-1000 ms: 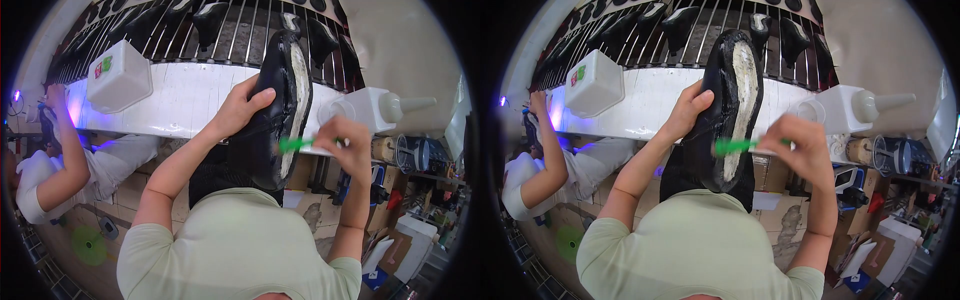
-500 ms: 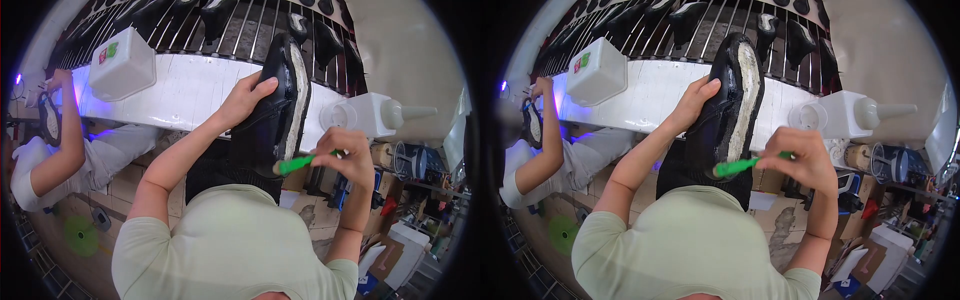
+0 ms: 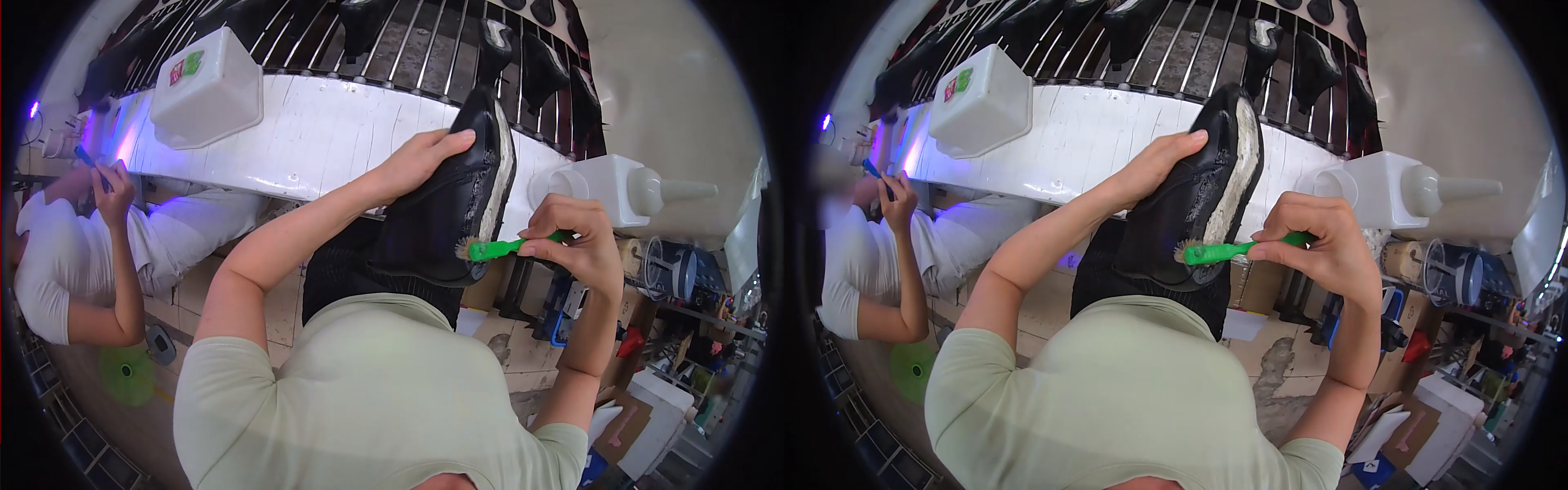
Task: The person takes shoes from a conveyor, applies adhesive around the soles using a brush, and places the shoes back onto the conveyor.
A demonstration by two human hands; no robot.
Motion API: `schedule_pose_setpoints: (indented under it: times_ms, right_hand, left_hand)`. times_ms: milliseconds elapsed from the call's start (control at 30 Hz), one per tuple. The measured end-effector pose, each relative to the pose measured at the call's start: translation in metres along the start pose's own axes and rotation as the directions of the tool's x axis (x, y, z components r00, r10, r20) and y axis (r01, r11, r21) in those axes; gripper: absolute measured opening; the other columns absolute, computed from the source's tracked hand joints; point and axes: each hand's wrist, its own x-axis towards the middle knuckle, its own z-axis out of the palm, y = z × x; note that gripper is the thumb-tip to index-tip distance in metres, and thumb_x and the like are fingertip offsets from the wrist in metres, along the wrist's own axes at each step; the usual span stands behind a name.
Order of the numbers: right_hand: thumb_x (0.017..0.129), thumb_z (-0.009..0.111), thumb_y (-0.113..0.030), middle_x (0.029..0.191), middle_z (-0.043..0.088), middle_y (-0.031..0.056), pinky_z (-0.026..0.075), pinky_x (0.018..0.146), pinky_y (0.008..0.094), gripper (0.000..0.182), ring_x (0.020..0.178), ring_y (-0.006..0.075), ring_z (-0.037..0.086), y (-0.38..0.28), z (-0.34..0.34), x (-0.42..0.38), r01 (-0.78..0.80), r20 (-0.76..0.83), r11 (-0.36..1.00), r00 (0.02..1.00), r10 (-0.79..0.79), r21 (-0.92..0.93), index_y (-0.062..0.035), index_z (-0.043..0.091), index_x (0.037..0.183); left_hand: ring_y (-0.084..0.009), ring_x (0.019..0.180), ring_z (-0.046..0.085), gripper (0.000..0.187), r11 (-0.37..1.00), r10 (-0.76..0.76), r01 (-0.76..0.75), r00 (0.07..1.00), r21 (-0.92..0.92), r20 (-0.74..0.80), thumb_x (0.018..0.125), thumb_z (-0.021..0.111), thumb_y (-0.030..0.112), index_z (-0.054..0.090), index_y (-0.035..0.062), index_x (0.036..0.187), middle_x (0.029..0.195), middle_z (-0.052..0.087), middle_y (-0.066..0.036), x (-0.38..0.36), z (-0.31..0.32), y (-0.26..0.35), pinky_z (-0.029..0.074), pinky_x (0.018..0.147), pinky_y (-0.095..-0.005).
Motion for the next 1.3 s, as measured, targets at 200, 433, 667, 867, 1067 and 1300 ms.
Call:
schedule_pose_setpoints:
  times_ms: [200, 433, 667, 867, 1067, 1300]
  right_hand:
    - [0.068, 0.08, -0.005, 0.069, 0.064, 0.0055, 0.043, 0.057, 0.0272, 0.018, 0.065, 0.0152, 0.061, -0.002, -0.004, 0.011, 0.043, 0.098, 0.999, 0.994, -0.043, 0.004, 0.0009, 0.064, 0.071]
    - [0.067, 0.081, -0.007, 0.069, 0.065, 0.0056, 0.044, 0.058, 0.0274, 0.018, 0.066, 0.0154, 0.062, 0.004, -0.005, 0.025, 0.077, 0.15, 0.995, 0.985, -0.085, 0.056, 0.0003, 0.065, 0.07]
    - [0.067, 0.082, -0.008, 0.07, 0.065, 0.0048, 0.043, 0.059, 0.0261, 0.018, 0.066, 0.0135, 0.06, 0.01, -0.008, 0.039, 0.055, 0.183, 0.993, 0.98, -0.073, 0.101, -0.0001, 0.065, 0.069]
    - [0.062, 0.084, -0.009, 0.071, 0.066, 0.0074, 0.044, 0.056, 0.0246, 0.021, 0.065, 0.0138, 0.063, 0.012, -0.011, 0.052, 0.085, 0.216, 0.994, 0.971, -0.098, 0.068, -0.0007, 0.066, 0.069]
    - [0.068, 0.082, -0.01, 0.071, 0.065, 0.0045, 0.042, 0.06, 0.024, 0.02, 0.068, 0.0112, 0.06, 0.018, -0.016, 0.055, 0.062, 0.287, 0.989, 0.953, -0.098, 0.133, -0.0002, 0.065, 0.071]
    - [0.068, 0.082, -0.009, 0.072, 0.066, 0.0056, 0.044, 0.06, 0.025, 0.019, 0.067, 0.0134, 0.062, 0.026, -0.023, 0.036, -0.005, 0.333, 0.989, 0.942, -0.046, 0.149, -0.0005, 0.066, 0.072]
  left_hand:
    - [-0.0153, 0.094, 0.063, 0.057, 0.964, -0.242, 0.251, 0.965, -0.091, 0.101, 0.097, 0.041, 0.049, 0.056, -0.0005, 0.121, 0.108, 0.064, -0.011, 0.0, 0.011, -0.016, 0.051, 0.083, -0.0285]
    - [-0.0161, 0.109, 0.057, 0.062, 0.895, -0.335, 0.402, 0.892, -0.195, 0.303, 0.096, 0.039, 0.053, 0.042, 0.006, 0.137, 0.125, 0.055, -0.01, -0.002, 0.024, -0.042, 0.047, 0.094, -0.0305]
    - [-0.0207, 0.088, 0.064, 0.045, 0.876, -0.243, 0.404, 0.841, -0.262, 0.484, 0.096, 0.05, 0.034, 0.049, 0.002, 0.128, 0.101, 0.062, -0.014, -0.02, 0.034, -0.063, 0.054, 0.073, -0.0295]
    - [-0.0269, 0.072, 0.065, 0.039, 0.562, -0.313, 0.766, 0.546, -0.312, 0.777, 0.092, 0.057, 0.025, 0.053, -0.0026, 0.118, 0.084, 0.061, -0.022, -0.03, 0.027, -0.067, 0.055, 0.06, -0.0312]
    - [-0.0249, 0.07, 0.065, 0.039, 0.715, -0.167, 0.626, 0.585, -0.311, 0.793, 0.094, 0.053, 0.031, 0.054, -0.0015, 0.117, 0.085, 0.063, -0.021, -0.043, 0.039, -0.045, 0.054, 0.059, -0.0295]
    - [-0.0213, 0.072, 0.066, 0.036, 0.846, -0.194, 0.498, 0.619, -0.189, 0.761, 0.096, 0.051, 0.028, 0.054, 0.0019, 0.12, 0.088, 0.064, -0.016, -0.031, 0.035, -0.064, 0.056, 0.06, -0.0289]
